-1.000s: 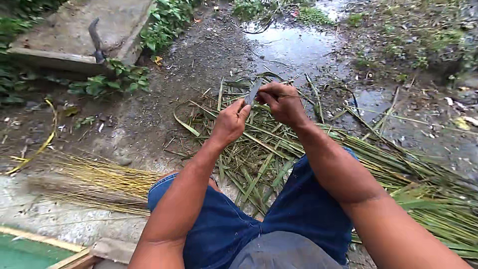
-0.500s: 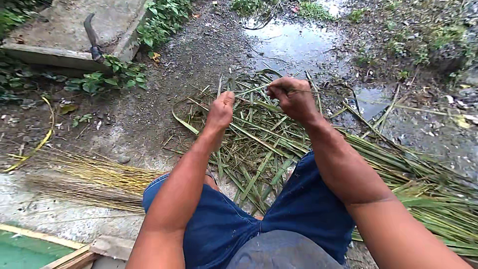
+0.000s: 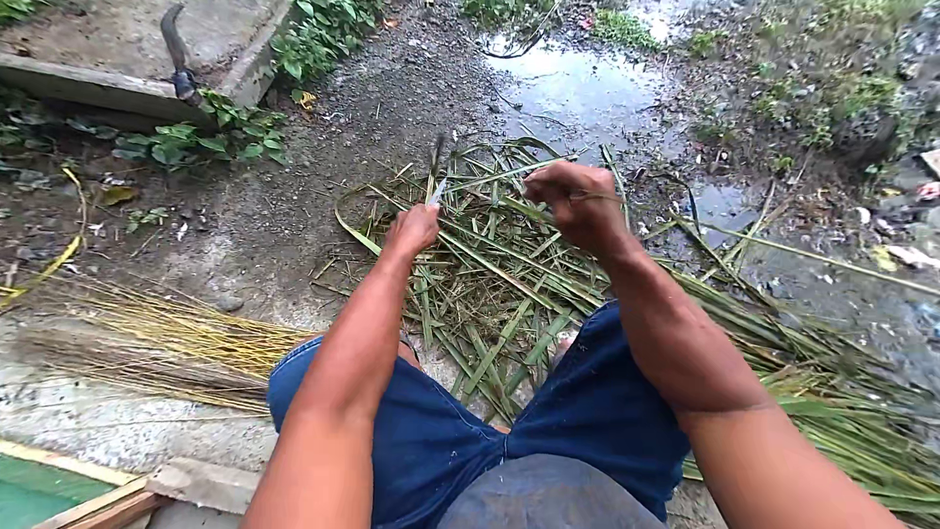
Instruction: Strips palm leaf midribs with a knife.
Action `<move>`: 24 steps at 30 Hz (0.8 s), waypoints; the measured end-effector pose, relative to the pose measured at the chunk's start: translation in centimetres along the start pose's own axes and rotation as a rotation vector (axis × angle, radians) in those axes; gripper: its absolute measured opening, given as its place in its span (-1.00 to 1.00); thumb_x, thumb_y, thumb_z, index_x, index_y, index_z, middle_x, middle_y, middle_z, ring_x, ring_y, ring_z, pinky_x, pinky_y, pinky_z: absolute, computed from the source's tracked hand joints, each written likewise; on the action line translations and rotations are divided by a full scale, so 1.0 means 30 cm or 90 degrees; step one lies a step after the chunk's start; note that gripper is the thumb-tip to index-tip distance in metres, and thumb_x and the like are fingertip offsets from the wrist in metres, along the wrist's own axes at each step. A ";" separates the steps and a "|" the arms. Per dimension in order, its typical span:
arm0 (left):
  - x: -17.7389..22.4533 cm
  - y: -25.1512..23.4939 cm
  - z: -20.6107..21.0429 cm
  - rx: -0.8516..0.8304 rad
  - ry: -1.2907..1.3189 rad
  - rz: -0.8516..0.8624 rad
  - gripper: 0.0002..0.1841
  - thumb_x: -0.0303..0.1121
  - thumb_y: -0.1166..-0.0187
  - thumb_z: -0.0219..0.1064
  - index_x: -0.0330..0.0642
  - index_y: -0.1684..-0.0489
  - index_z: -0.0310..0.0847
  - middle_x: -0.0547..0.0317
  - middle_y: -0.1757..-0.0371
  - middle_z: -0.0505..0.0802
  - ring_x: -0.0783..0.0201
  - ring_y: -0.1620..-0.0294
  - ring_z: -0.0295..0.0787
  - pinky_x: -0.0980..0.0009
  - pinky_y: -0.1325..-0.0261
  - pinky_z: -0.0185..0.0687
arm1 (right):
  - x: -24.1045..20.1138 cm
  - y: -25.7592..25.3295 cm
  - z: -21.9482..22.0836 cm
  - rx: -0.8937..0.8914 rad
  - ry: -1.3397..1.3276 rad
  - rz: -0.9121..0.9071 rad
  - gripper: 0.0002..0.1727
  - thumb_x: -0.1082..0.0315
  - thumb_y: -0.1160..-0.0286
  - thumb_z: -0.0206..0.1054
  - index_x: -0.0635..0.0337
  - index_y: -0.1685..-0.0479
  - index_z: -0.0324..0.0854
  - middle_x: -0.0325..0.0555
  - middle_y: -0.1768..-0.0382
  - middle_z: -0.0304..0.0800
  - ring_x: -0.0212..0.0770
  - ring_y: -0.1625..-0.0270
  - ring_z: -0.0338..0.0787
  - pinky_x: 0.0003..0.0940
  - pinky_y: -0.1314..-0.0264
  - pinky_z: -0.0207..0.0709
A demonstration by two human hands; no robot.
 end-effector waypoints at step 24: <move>0.264 0.255 -0.073 0.133 0.258 0.291 -0.47 -0.08 -0.92 -0.16 -0.30 -0.33 0.63 -0.11 0.23 0.79 0.07 0.33 0.76 0.03 0.16 0.71 | 0.010 -0.006 0.045 0.093 -0.207 0.070 -0.84 0.55 -0.64 0.26 0.42 -0.01 0.71 -0.05 0.08 0.91 -0.32 0.11 0.93 -0.35 -0.10 0.85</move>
Point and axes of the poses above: each hand's wrist, its own y-axis away from the middle knuckle, its own z-axis out of the palm, x = y × z, the point moved 6 cm from there along -y, towards the middle knuckle
